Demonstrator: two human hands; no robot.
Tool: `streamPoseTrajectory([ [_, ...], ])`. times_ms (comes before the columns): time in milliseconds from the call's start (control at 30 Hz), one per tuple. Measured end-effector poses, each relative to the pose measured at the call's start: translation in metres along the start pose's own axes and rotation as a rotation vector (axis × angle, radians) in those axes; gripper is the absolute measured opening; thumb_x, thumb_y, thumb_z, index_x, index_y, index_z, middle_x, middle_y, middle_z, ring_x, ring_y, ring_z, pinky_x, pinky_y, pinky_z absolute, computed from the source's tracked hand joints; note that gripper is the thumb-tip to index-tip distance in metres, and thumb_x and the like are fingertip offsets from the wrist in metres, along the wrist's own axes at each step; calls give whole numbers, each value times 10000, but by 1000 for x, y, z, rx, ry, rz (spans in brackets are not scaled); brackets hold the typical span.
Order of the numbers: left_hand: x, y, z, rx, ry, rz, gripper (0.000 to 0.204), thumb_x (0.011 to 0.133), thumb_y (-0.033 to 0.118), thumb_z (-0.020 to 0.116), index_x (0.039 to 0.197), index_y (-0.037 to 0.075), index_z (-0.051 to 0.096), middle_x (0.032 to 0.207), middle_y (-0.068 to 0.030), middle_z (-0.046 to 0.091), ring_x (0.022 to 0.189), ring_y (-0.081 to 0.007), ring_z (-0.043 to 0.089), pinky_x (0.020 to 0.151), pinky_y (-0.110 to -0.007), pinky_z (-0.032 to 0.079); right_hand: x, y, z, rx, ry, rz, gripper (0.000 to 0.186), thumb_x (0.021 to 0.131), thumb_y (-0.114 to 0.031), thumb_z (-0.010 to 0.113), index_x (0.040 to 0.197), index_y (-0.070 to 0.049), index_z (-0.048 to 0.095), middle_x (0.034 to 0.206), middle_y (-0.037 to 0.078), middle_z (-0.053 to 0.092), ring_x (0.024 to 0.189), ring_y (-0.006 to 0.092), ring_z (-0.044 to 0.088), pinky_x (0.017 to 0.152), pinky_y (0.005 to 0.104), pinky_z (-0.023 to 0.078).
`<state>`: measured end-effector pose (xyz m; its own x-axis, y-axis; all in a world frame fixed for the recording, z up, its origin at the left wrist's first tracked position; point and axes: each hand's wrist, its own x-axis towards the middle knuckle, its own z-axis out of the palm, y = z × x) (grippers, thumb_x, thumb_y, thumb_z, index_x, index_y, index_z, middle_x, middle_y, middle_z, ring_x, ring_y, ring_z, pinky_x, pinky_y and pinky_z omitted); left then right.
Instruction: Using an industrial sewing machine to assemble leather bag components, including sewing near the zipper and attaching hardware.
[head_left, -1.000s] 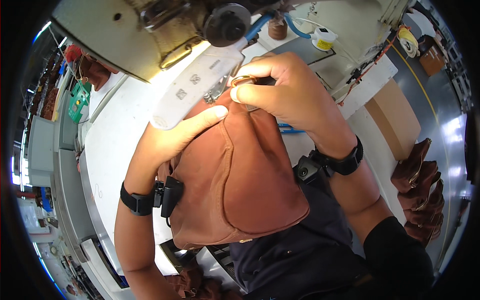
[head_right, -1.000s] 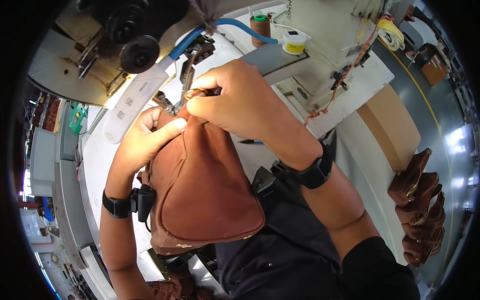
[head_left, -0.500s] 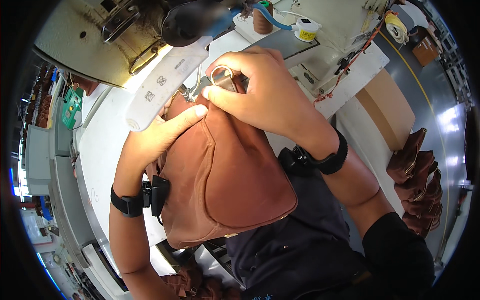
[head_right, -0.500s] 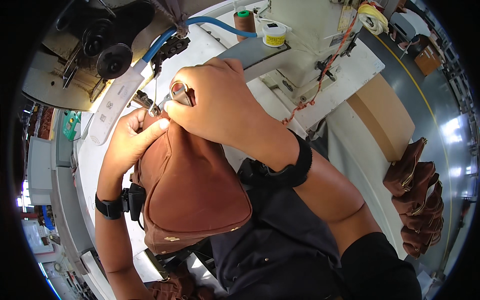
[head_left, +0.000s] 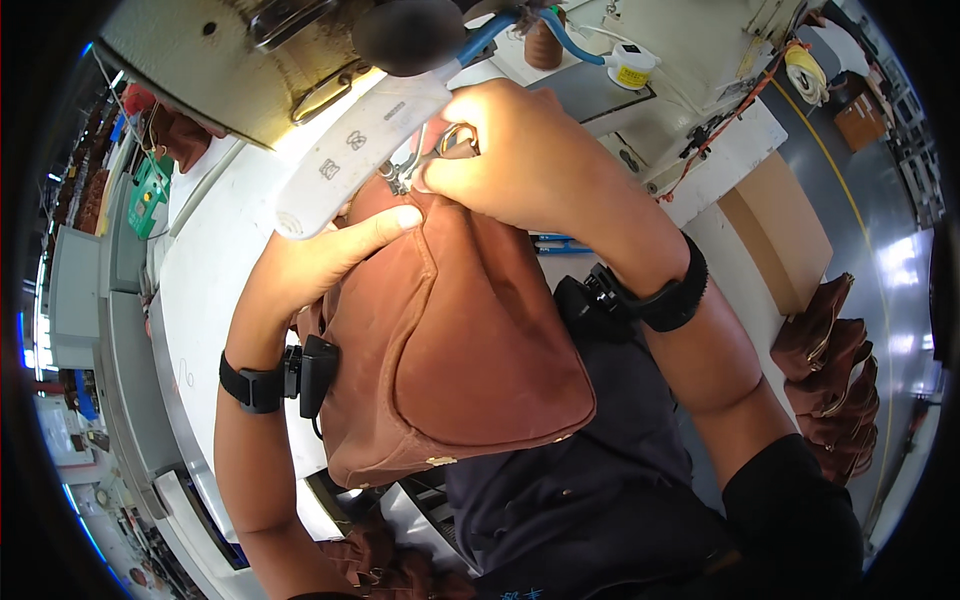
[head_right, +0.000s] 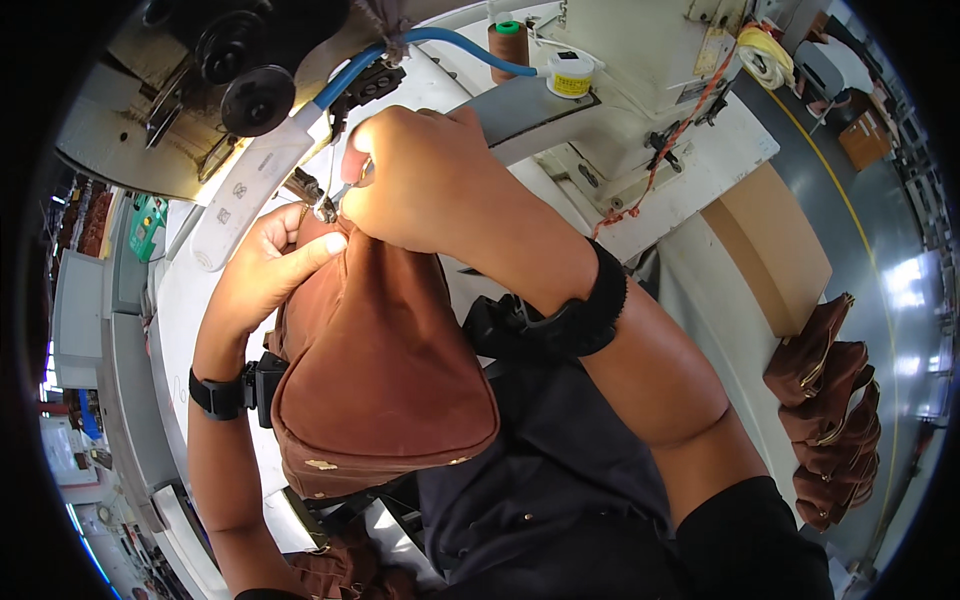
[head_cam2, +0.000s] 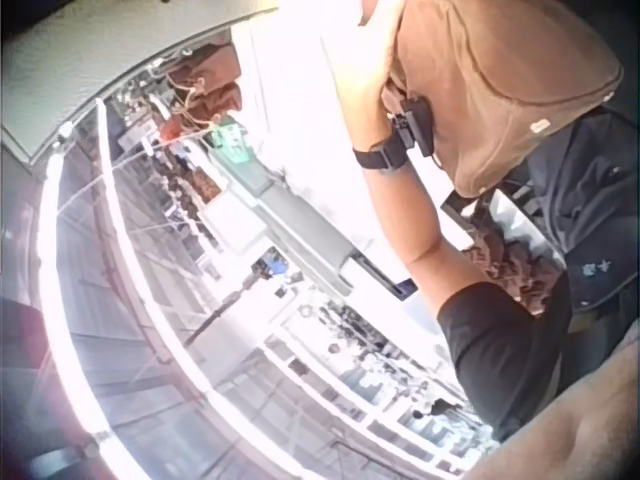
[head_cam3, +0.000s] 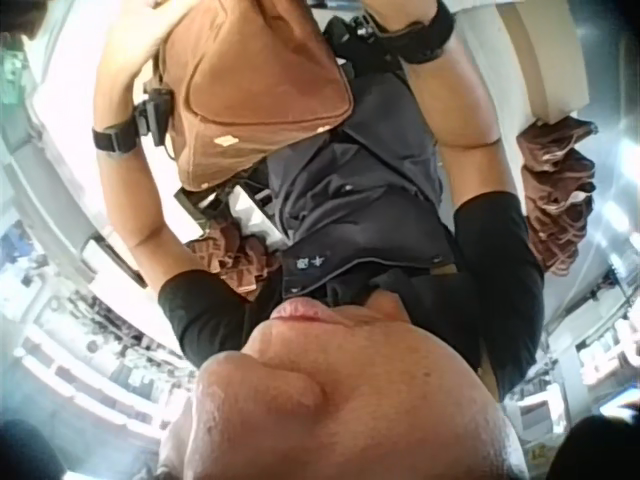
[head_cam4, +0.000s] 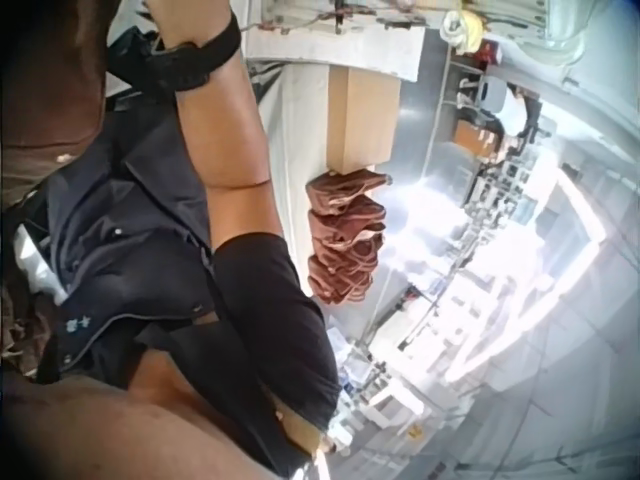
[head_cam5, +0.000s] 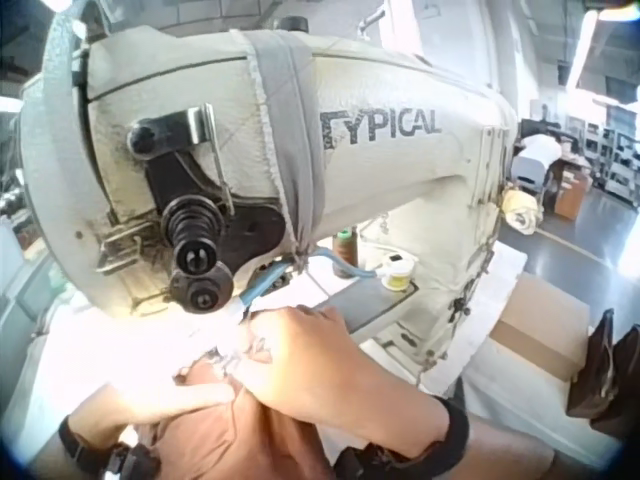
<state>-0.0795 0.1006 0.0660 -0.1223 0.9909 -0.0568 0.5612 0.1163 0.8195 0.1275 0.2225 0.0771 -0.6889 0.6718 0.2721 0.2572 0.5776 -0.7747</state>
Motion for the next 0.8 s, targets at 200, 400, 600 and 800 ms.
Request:
streamPoseTrajectory([
  [200, 3, -10, -3, -34, -41, 43, 297, 977, 318, 804, 891, 119, 600, 836, 107, 562, 727, 2, 458, 630, -206, 398, -4, -6, -2, 41, -75, 63, 244, 842, -203, 753, 967, 6, 768, 640, 55, 620, 613, 99, 530, 589, 310, 426],
  [400, 5, -12, -5, -32, -70, 56, 311, 975, 332, 811, 875, 134, 593, 801, 125, 533, 698, 15, 428, 587, -195, 349, -2, -1, 3, 94, -40, 50, 247, 845, -208, 751, 975, 1, 776, 659, 56, 651, 631, 96, 564, 602, 310, 444],
  [600, 8, -14, -5, -12, -65, 73, 301, 982, 336, 803, 881, 127, 611, 782, 131, 524, 676, 15, 415, 561, -200, 327, -2, -5, -2, 38, -75, 95, 243, 843, -211, 752, 959, 1, 779, 677, 66, 678, 643, 103, 594, 620, 307, 468],
  [800, 14, -21, -7, -105, -101, 46, 281, 987, 324, 799, 897, 124, 622, 817, 120, 557, 732, 11, 463, 628, -195, 392, 0, -7, -1, 33, -68, 94, 252, 837, -228, 768, 957, -7, 783, 709, 79, 701, 668, 127, 627, 643, 307, 490],
])
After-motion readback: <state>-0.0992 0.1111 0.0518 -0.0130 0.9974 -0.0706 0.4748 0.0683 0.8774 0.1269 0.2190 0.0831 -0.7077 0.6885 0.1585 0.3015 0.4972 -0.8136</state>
